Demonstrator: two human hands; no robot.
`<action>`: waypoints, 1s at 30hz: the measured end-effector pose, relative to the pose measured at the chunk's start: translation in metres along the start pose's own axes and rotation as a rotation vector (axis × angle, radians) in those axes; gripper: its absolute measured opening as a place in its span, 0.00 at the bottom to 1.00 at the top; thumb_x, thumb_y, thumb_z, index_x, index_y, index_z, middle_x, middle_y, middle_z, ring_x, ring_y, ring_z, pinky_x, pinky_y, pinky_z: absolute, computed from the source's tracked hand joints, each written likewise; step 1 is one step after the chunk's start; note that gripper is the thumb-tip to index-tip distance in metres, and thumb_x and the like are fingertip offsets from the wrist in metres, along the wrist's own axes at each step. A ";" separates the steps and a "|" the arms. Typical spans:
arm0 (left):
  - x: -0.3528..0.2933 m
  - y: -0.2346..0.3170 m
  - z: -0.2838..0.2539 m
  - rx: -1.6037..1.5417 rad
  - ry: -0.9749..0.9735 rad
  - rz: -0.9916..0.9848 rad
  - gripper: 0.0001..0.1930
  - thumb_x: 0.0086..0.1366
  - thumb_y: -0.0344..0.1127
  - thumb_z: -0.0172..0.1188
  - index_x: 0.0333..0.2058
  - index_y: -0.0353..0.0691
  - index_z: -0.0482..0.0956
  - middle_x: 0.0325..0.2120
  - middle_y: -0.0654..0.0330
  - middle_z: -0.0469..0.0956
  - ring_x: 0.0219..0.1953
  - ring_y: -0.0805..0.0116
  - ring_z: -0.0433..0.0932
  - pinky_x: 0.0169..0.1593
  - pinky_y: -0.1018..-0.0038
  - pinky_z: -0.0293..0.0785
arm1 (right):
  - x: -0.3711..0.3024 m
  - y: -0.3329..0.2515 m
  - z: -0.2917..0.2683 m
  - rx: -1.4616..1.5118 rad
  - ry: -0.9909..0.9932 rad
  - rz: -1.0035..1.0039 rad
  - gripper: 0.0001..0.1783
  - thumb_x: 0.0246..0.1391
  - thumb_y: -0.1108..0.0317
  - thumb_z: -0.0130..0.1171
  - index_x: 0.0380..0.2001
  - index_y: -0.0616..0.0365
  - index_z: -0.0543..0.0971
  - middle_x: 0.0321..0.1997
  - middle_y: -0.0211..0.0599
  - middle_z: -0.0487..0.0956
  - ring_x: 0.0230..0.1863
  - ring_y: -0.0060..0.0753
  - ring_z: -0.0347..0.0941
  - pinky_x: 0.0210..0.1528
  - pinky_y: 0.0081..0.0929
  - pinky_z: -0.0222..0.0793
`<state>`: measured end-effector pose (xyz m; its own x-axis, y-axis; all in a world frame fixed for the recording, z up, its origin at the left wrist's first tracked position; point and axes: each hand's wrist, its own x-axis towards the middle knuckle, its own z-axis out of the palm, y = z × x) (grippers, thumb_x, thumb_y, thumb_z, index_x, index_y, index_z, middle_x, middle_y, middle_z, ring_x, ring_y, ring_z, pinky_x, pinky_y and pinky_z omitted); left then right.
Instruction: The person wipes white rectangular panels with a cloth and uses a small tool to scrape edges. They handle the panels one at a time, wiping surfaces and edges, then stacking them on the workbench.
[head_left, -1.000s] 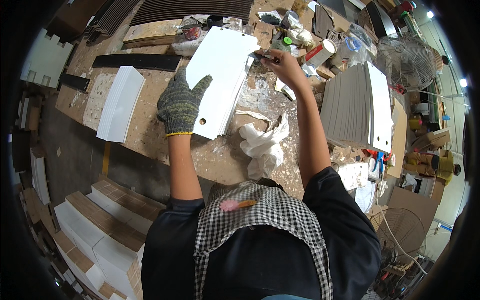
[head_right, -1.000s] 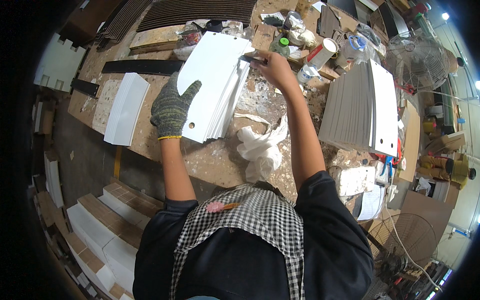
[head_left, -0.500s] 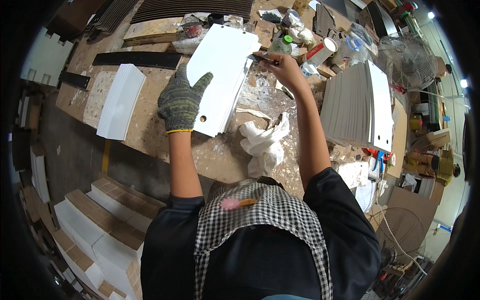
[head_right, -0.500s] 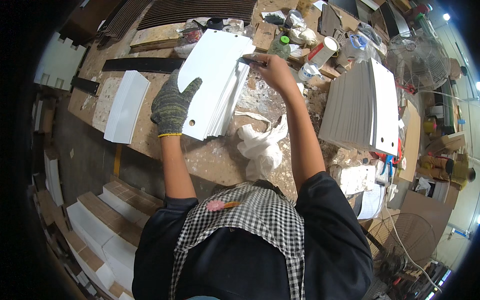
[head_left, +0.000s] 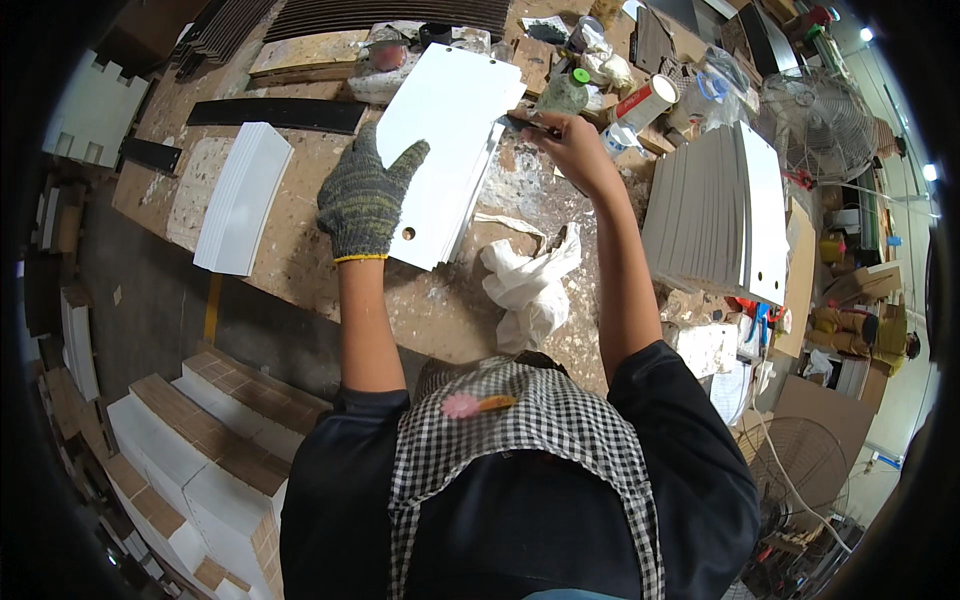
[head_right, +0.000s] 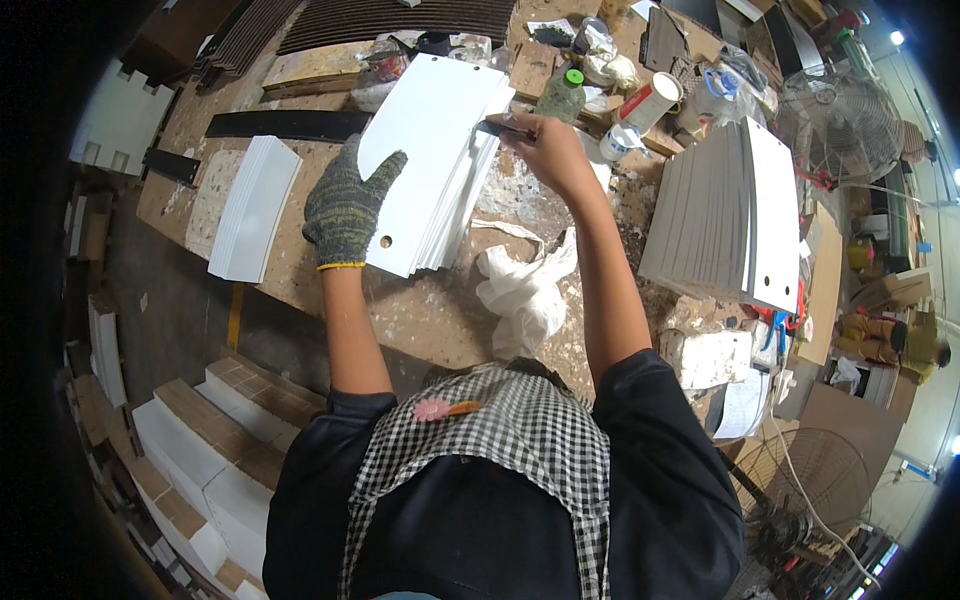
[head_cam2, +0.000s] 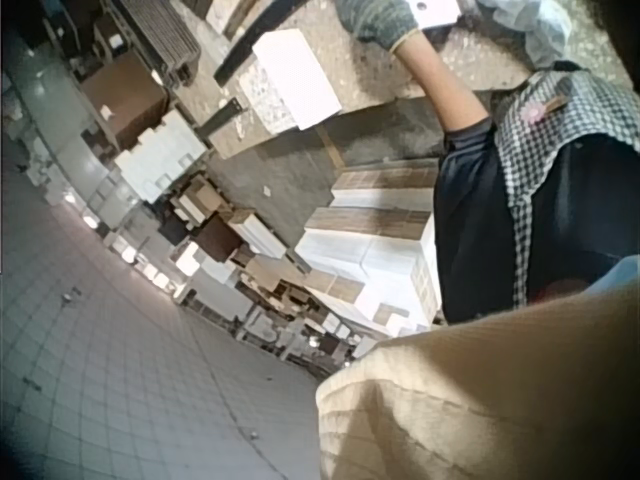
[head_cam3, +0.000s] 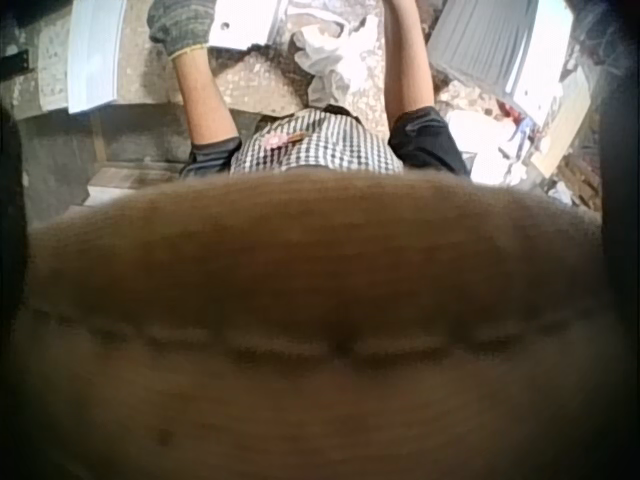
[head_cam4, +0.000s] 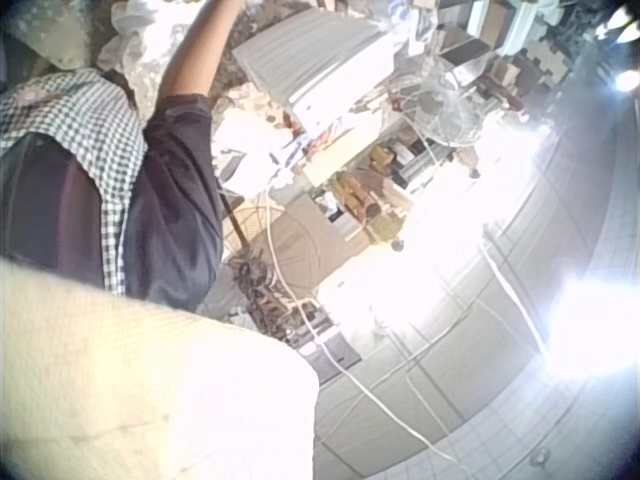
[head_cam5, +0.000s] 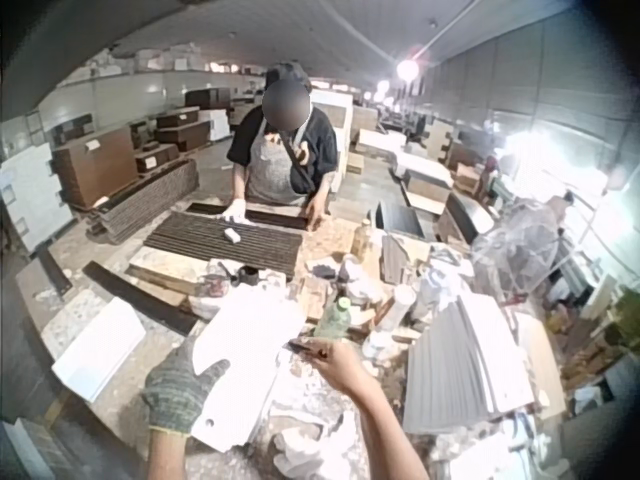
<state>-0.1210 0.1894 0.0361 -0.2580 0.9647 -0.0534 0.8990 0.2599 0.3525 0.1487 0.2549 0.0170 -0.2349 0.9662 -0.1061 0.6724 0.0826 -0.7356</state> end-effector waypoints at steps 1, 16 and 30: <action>0.001 0.001 -0.001 0.003 -0.001 -0.003 0.49 0.61 0.73 0.55 0.66 0.37 0.65 0.63 0.44 0.71 0.64 0.49 0.71 0.66 0.58 0.66 | 0.000 -0.003 -0.001 -0.020 0.013 0.009 0.18 0.63 0.63 0.64 0.56 0.47 0.83 0.36 0.34 0.86 0.31 0.22 0.73 0.38 0.29 0.71; 0.000 0.001 -0.001 -0.004 0.010 -0.007 0.48 0.61 0.73 0.56 0.66 0.38 0.66 0.61 0.44 0.72 0.62 0.49 0.72 0.65 0.58 0.67 | 0.008 0.005 0.004 0.111 0.059 -0.026 0.16 0.61 0.61 0.65 0.51 0.50 0.85 0.30 0.42 0.84 0.30 0.36 0.78 0.37 0.37 0.72; -0.001 0.000 0.000 0.003 0.011 0.002 0.48 0.61 0.73 0.56 0.66 0.37 0.66 0.62 0.43 0.71 0.63 0.49 0.72 0.66 0.58 0.66 | 0.002 -0.012 -0.004 -0.060 0.024 0.048 0.18 0.63 0.63 0.63 0.55 0.51 0.83 0.38 0.45 0.86 0.35 0.28 0.79 0.41 0.29 0.73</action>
<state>-0.1208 0.1887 0.0363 -0.2605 0.9646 -0.0422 0.9004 0.2585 0.3500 0.1431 0.2572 0.0285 -0.1850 0.9749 -0.1237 0.7236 0.0500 -0.6884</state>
